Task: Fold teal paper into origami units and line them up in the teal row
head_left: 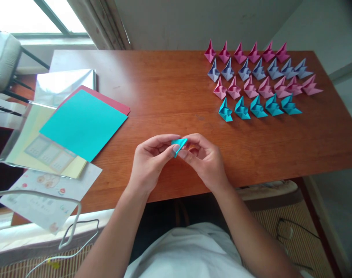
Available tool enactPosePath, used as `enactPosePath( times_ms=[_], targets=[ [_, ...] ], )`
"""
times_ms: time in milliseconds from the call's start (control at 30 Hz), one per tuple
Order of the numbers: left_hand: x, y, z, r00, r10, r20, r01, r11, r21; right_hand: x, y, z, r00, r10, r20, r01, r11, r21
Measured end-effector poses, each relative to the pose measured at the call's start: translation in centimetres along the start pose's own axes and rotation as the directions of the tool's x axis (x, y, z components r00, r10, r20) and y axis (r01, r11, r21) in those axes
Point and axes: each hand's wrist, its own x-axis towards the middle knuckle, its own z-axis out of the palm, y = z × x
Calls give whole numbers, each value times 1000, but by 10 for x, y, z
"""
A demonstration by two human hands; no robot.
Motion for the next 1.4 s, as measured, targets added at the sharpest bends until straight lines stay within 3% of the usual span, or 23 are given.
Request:
enactPosePath(
  times_ms=[133, 267, 500, 567, 667, 733, 800, 867, 933, 1100, 1233, 1400],
  targets=[
    [-1, -1, 4, 995, 34, -96, -29, 998, 47, -2, -3, -3, 1000, -4, -18, 3, 999, -42],
    [-5, -2, 11, 981, 141, -136, -112, 974, 197, -3, -4, -6, 995, -79, -67, 64, 977, -203],
    [-12, -6, 15, 955, 283, -91, -219, 877, 427, 3, -4, -1, 964, -234, -129, 154, 881, -447],
    [-12, -6, 15, 939, 339, -55, -264, 815, 516, 5, -6, -1, 964, -240, -119, 156, 863, -481],
    [-14, -3, 16, 890, 455, 42, -361, 644, 675, 8, -10, -1, 965, -232, -118, 140, 845, -515],
    [-15, -2, 18, 847, 518, 118, -433, 544, 718, 9, -11, 1, 963, -230, -140, 124, 840, -527],
    [-15, -2, 19, 823, 546, 158, -473, 503, 723, 9, -11, 4, 957, -236, -170, 109, 831, -545],
    [-15, -3, 18, 834, 537, 128, -448, 523, 725, 9, -10, 6, 954, -235, -189, 97, 833, -545],
    [-14, -4, 17, 865, 501, 32, -381, 613, 692, 8, -9, 7, 965, -192, -181, 83, 873, -481],
    [-10, -4, 12, 937, 300, -179, -212, 896, 390, 2, -5, 0, 999, 20, -44, -23, 996, -80],
    [-7, -3, 12, 963, 198, -180, -147, 953, 266, 1, 0, -6, 997, 76, -9, -75, 995, 70],
    [-9, -2, 14, 979, 138, -151, -97, 963, 252, 4, 1, -5, 997, 73, -29, -72, 997, 40]
  ],
)
